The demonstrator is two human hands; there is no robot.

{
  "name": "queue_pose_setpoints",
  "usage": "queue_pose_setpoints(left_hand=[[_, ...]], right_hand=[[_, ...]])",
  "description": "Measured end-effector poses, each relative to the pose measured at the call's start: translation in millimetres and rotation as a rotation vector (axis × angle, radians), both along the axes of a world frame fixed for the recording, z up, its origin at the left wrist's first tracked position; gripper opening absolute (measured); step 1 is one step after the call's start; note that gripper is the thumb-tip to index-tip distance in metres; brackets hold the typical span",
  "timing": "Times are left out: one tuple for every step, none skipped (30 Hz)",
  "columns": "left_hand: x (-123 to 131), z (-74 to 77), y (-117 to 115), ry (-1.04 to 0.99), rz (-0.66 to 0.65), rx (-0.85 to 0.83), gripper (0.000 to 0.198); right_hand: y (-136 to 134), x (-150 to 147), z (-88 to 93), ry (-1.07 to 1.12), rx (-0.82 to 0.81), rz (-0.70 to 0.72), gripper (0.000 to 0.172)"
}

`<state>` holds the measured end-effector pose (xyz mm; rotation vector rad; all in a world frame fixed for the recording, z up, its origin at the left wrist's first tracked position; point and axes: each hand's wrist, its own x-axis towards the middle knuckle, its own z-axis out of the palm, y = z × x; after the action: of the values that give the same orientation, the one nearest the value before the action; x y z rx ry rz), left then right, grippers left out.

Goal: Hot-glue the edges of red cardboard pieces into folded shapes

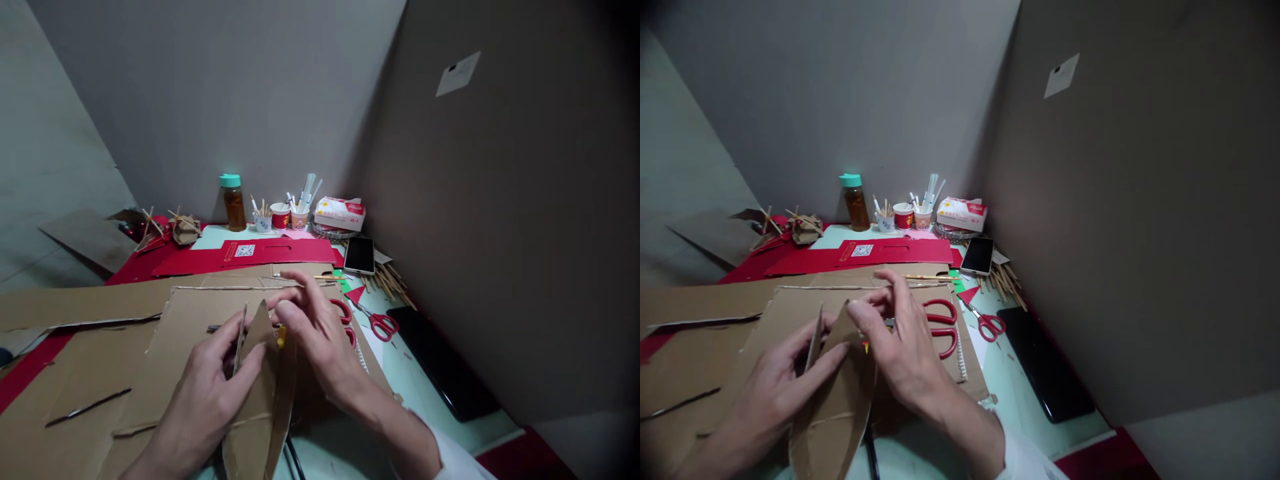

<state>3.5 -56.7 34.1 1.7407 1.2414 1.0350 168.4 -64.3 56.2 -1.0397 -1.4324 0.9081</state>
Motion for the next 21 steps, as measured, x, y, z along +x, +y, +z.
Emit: queue_pose_setpoints(left_hand=[[0, 3.7, 0, -0.051, 0.032, -0.016, 0.028], [-1, 7.5, 0, -0.107, 0.054, -0.047, 0.027], [-2, 10.9, 0, -0.170, 0.073, -0.087, 0.027], [-3, 13.8, 0, -0.223, 0.085, -0.121, 0.028], [-4, 15.9, 0, -0.269, 0.095, -0.150, 0.028], [-5, 17.4, -1, -0.302, 0.112, -0.165, 0.029], [-6, 18.2, -1, -0.319, 0.129, -0.171, 0.030], [-7, 18.4, -1, -0.329, 0.143, -0.168, 0.030], [-9, 18.3, -1, -0.331, 0.151, -0.166, 0.031], [-10, 18.0, -1, -0.326, 0.150, -0.168, 0.031], [-12, 17.6, -1, -0.317, 0.142, -0.171, 0.031], [-13, 17.2, -1, -0.303, 0.136, -0.169, 0.032], [-14, 17.0, -1, -0.283, 0.132, -0.166, 0.031], [-15, 17.0, -1, -0.258, 0.136, -0.157, 0.031], [-15, 17.4, 0, -0.232, 0.144, -0.142, 0.029], [-15, 18.1, 0, -0.205, 0.146, -0.118, 0.028], [-14, 19.2, 0, -0.179, 0.146, -0.091, 0.026], [-13, 20.4, 1, -0.158, 0.144, -0.064, 0.024], [-11, 21.8, 2, -0.141, 0.144, -0.041, 0.023], [-9, 23.1, 2, -0.122, 0.146, -0.020, 0.022], [-7, 24.2, 3, -0.100, 0.148, -0.001, 0.021]], right_hand=[[-2, 1, 2.7, 0.002, -0.006, -0.002, 0.037], [-3, 1, 5.3, -0.028, -0.005, -0.020, 0.035], [-5, 1, 7.5, -0.084, 0.006, -0.044, 0.027], [-6, 0, 8.9, -0.161, 0.027, -0.068, 0.019], [-7, 0, 9.1, -0.234, 0.058, -0.082, 0.013], [-8, -2, 8.2, -0.289, 0.096, -0.086, 0.011], [-8, -3, 6.2, -0.327, 0.139, -0.081, 0.012], [-8, -4, 3.6, -0.354, 0.181, -0.073, 0.013], [-9, -6, 0.6, -0.377, 0.222, -0.067, 0.013], [-9, -7, -2.3, -0.403, 0.264, -0.066, 0.013], [-9, -8, -5.0, -0.435, 0.304, -0.068, 0.014], [-9, -8, -7.1, -0.470, 0.342, -0.075, 0.014], [-10, -9, -8.8, -0.498, 0.376, -0.082, 0.015], [-10, -9, -10.1, -0.517, 0.402, -0.088, 0.015], [-10, -9, -11.2, -0.529, 0.420, -0.088, 0.015], [-10, -9, -12.2, -0.535, 0.431, -0.084, 0.015], [-10, -9, -13.2, -0.541, 0.435, -0.075, 0.015], [-9, -10, -14.3, -0.549, 0.439, -0.065, 0.015], [-9, -10, -15.6, -0.557, 0.440, -0.055, 0.016], [-8, -11, -17.2, -0.564, 0.437, -0.046, 0.017], [-7, -11, -18.9, -0.569, 0.436, -0.035, 0.018]])
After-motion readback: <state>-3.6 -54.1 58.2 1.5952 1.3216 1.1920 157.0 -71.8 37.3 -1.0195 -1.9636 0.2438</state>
